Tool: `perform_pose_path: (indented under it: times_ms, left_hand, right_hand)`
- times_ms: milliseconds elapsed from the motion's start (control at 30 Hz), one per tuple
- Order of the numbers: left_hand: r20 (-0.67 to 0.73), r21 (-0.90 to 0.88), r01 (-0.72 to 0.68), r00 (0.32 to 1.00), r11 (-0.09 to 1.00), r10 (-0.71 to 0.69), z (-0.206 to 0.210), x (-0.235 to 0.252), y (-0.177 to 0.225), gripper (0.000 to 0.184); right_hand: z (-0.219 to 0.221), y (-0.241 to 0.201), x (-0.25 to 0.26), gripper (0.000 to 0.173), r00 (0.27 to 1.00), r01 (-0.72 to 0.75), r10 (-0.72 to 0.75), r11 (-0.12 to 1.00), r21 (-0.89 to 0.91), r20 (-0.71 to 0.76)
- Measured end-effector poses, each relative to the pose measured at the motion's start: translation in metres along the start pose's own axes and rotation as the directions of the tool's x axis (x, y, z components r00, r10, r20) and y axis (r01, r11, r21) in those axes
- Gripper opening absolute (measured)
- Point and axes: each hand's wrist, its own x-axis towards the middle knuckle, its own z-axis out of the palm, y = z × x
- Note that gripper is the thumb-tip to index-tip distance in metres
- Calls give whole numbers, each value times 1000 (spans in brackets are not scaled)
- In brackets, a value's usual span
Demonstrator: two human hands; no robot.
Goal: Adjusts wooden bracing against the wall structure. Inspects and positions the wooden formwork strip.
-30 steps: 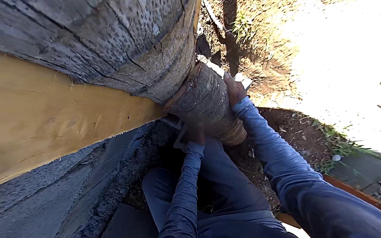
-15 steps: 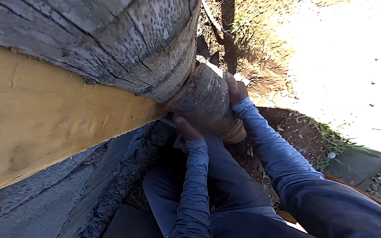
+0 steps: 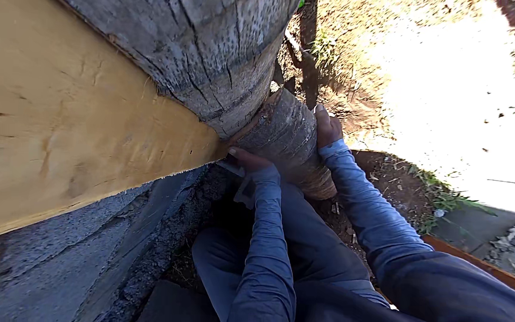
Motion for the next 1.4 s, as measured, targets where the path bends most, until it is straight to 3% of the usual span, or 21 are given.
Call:
perform_pose_path:
  times_ms: [233,467,767,867,1000,1133,1200,1300,1400]
  left_hand:
    - [-22,117,66,998,991,-64,-1,-4,8,80]
    - [-58,392,129,992,911,-116,-8,-3,12,81]
    - [-22,425,125,992,896,-128,-17,-9,11,82]
    - [49,349,82,993,933,-105,-20,-6,13,77]
    - [305,180,-1,951,984,-55,-40,9,6,79]
    - [490,352,140,815,925,-310,-92,39,-1,87]
    - [422,474,244,780,846,-462,-126,52,-9,88]
    - [96,559,451,799,696,-594,-178,54,-36,77]
    - [-123,590,587,744,554,-657,-215,39,-64,61]
  right_hand:
    - [-5,-5,-6,85,999,20,-21,999,-34,-26]
    - [12,-2,18,86,996,10,-15,999,51,84]
    - [13,-4,32,85,983,2,-16,997,77,185]
    - [14,-4,26,82,991,12,-24,996,92,132]
    - [13,-2,20,78,995,21,-29,996,91,92]
    - [12,-5,24,72,992,64,-75,993,103,99]
    - [12,-5,29,72,992,70,-77,995,71,100]
    - [14,-6,27,68,994,53,-63,992,114,88]
    - [14,-10,27,65,991,64,-79,988,142,106]
